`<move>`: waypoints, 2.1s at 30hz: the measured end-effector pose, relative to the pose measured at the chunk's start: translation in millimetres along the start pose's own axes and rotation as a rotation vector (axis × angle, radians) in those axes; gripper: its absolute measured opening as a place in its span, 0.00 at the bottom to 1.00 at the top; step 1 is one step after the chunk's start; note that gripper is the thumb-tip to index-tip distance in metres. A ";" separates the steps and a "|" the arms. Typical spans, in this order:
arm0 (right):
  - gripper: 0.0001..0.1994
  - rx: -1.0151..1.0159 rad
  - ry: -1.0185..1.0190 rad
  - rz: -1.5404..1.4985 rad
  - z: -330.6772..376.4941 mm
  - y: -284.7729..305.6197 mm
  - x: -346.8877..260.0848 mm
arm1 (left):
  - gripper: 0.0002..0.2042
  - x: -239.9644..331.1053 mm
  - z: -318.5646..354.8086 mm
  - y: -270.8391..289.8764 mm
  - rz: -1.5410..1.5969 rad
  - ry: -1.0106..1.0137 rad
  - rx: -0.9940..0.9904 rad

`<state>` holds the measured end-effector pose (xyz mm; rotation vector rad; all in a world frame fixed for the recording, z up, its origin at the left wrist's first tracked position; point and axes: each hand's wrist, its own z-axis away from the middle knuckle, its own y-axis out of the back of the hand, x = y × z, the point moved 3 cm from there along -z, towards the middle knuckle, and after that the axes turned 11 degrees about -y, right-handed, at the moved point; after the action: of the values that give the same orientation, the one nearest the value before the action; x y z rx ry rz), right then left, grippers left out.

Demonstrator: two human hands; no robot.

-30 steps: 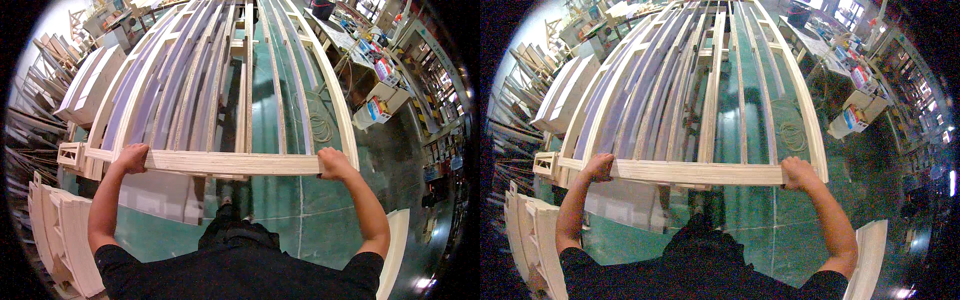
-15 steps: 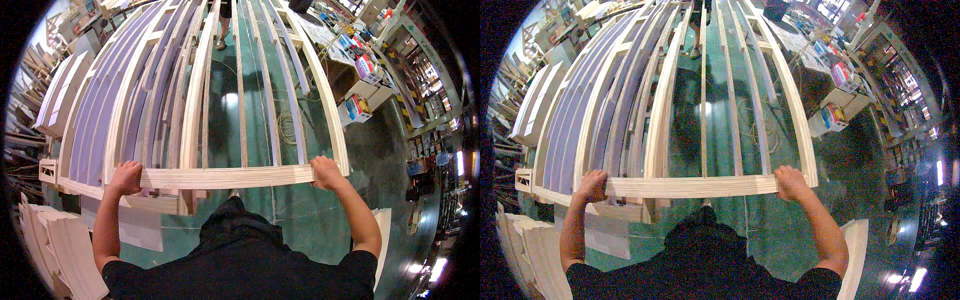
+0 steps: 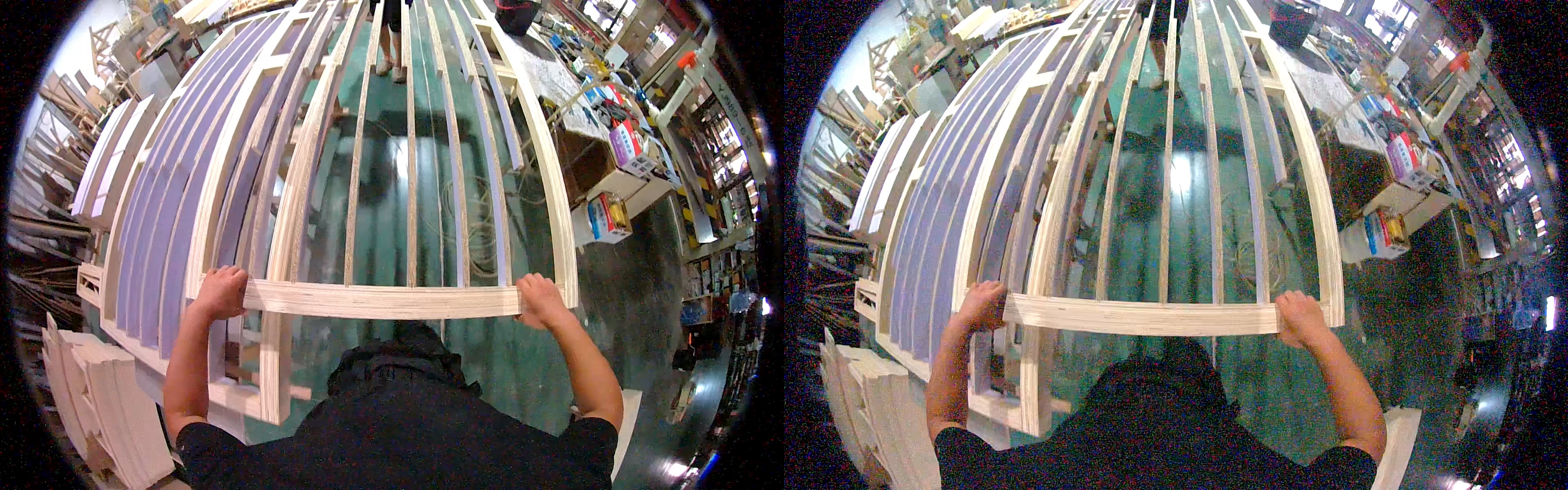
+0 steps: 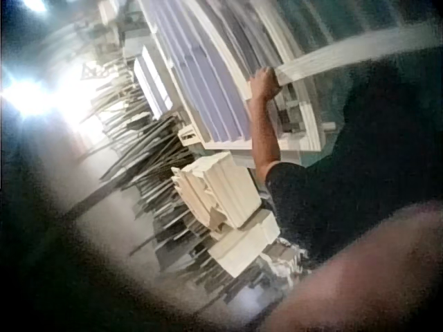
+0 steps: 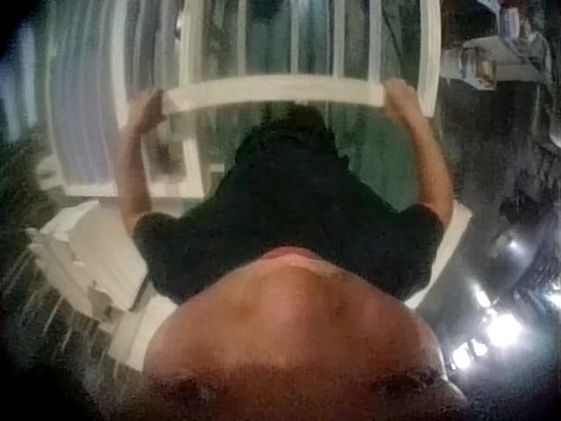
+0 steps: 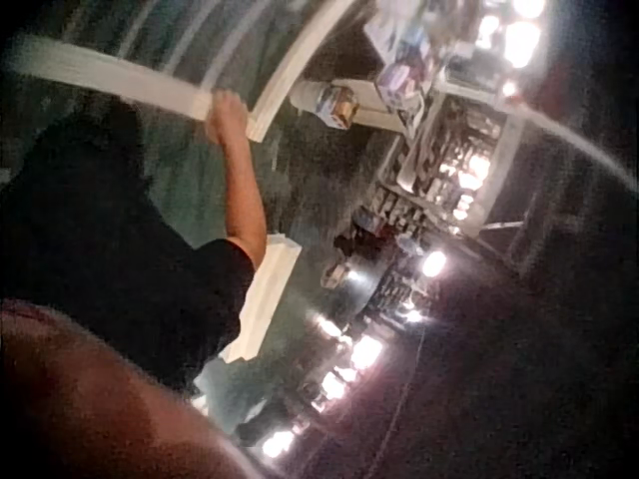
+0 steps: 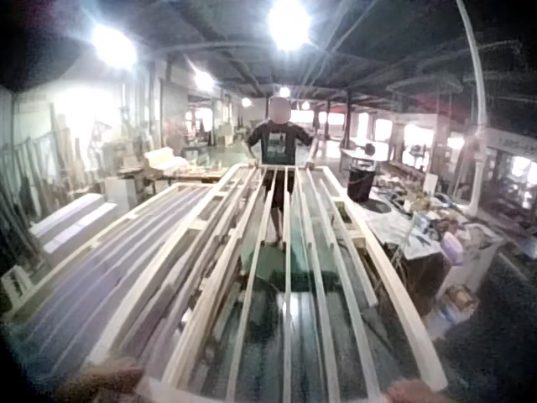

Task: The person repeatedly lifts and places a large wooden frame structure onto a workbench in a workshop. They handle the frame by its edges, positioning it carefully among other wooden components and tools. The person also picks up and moves a stack of wooden planks during the sequence.

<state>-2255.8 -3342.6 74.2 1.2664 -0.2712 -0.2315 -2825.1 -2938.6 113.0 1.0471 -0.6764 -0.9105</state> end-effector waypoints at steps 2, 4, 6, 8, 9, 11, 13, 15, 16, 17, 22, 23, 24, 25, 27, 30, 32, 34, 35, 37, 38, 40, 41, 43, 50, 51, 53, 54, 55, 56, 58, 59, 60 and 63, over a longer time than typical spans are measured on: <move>0.29 0.013 -0.005 -0.010 -33.8 19.6 13.5 | 0.27 1.9 -25.5 12.8 0.014 0.044 -0.029; 0.29 0.031 -0.018 -0.048 -60.0 41.7 22.4 | 0.27 -12.0 -60.6 29.9 0.001 0.012 0.038; 0.31 -0.020 -0.031 -0.049 -91.2 36.2 41.8 | 0.27 -23.9 -89.3 44.5 0.001 0.007 0.041; 0.33 0.004 -0.019 -0.064 -123.8 38.2 60.1 | 0.28 -29.5 -124.6 65.0 0.009 0.029 0.016; 0.33 0.008 -0.032 -0.063 -141.0 40.8 69.6 | 0.27 -38.0 -143.8 70.4 0.001 0.018 0.032; 0.34 -0.002 -0.052 -0.073 -175.1 44.4 81.9 | 0.27 -55.3 -175.6 78.3 -0.013 -0.002 0.041; 0.34 -0.006 -0.062 -0.084 -209.3 54.6 92.0 | 0.27 -72.8 -210.3 89.5 -0.016 -0.003 0.045; 0.33 0.005 -0.059 -0.110 -243.9 57.6 102.0 | 0.27 -92.3 -244.3 101.1 -0.023 -0.007 0.049; 0.33 0.018 -0.057 -0.125 -259.5 52.2 108.5 | 0.27 -100.7 -261.0 104.5 -0.027 -0.016 0.053; 0.33 0.037 -0.053 -0.134 -279.1 57.1 115.7 | 0.27 -107.3 -281.1 111.7 -0.030 -0.021 0.065; 0.32 0.065 -0.070 -0.130 -368.3 84.7 138.6 | 0.23 -145.4 -370.1 154.0 0.007 -0.022 0.024; 0.33 0.057 -0.073 -0.139 -387.3 90.8 138.9 | 0.21 -157.0 -384.6 160.1 0.008 -0.013 0.019; 0.32 -0.054 -0.129 -0.122 -405.5 96.0 143.4 | 0.20 -168.5 -399.9 164.7 0.010 -0.004 0.015; 0.33 -0.044 -0.125 -0.137 -425.6 100.4 153.0 | 0.18 -175.8 -420.9 172.1 0.015 0.004 0.014; 0.33 -0.027 -0.116 -0.164 -465.3 108.7 175.4 | 0.16 -187.9 -459.2 191.3 0.020 -0.022 0.030; 0.34 -0.071 -0.113 -0.163 -522.8 110.8 194.6 | 0.16 -206.4 -511.4 212.3 0.037 -0.020 0.019; 0.34 -0.064 -0.106 -0.182 -571.2 113.0 218.7 | 0.16 -222.6 -554.2 227.2 0.033 -0.010 0.028; 0.33 -0.054 -0.097 -0.193 -616.3 118.6 242.2 | 0.16 -242.8 -596.3 238.7 0.015 -0.008 0.064; 0.32 -0.048 -0.089 -0.196 -636.1 121.5 252.0 | 0.17 -249.9 -617.8 251.5 -0.015 -0.013 0.055; 0.31 -0.046 -0.081 -0.189 -679.6 131.7 272.6 | 0.18 -256.7 -658.1 272.7 -0.057 -0.026 0.017; 0.31 -0.049 -0.081 -0.179 -703.3 139.8 283.3 | 0.19 -268.2 -683.5 282.6 -0.053 -0.003 0.027; 0.32 -0.045 -0.073 -0.168 -741.3 151.6 299.4 | 0.21 -282.5 -722.9 300.3 -0.048 0.021 -0.021; 0.32 -0.028 -0.065 -0.175 -764.0 159.4 310.6 | 0.21 -288.3 -745.3 310.5 -0.043 0.032 -0.039; 0.32 -0.003 -0.048 -0.196 -808.7 174.3 326.9 | 0.21 -306.4 -788.8 329.7 -0.020 0.006 -0.026; 0.31 0.000 -0.057 -0.163 -964.5 212.0 382.6 | 0.23 -383.9 -938.1 381.7 -0.003 -0.016 -0.030; 0.30 0.010 -0.051 -0.162 -987.5 218.2 390.1 | 0.23 -398.2 -961.6 385.8 -0.002 -0.018 -0.028; 0.31 -0.028 -0.073 -0.176 -1035.2 232.9 404.0 | 0.23 -424.1 -1009.9 405.7 0.000 -0.025 -0.018; 0.32 -0.010 -0.071 -0.171 -1057.6 235.9 417.2 | 0.24 -434.9 -1033.9 418.1 0.004 -0.037 -0.020; 0.34 -0.014 -0.062 -0.185 -1078.8 242.6 414.2 | 0.24 -448.4 -1048.0 427.4 0.007 -0.046 -0.051; 0.34 -0.036 -0.069 -0.192 -1102.3 251.1 416.4 | 0.24 -461.7 -1064.2 437.6 0.007 -0.033 -0.063; 0.34 -0.072 -0.082 -0.206 -1150.6 273.0 424.4 | 0.24 -485.9 -1099.5 459.0 0.002 -0.003 -0.082; 0.34 -0.065 -0.084 -0.221 -1172.2 279.9 428.3 | 0.25 -497.6 -1117.0 469.1 -0.002 -0.014 -0.076; 0.34 -0.059 -0.085 -0.237 -1191.9 285.1 432.8 | 0.25 -508.7 -1134.3 478.3 -0.005 -0.026 -0.069; 0.34 -0.044 -0.092 -0.247 -1265.4 300.3 458.0 | 0.26 -544.6 -1198.2 506.7 -0.003 -0.020 -0.060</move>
<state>-1403.8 -2258.9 46.8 1.2471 -0.1868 -0.5053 -1940.1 -1840.5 119.4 0.9865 -0.6607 -0.9396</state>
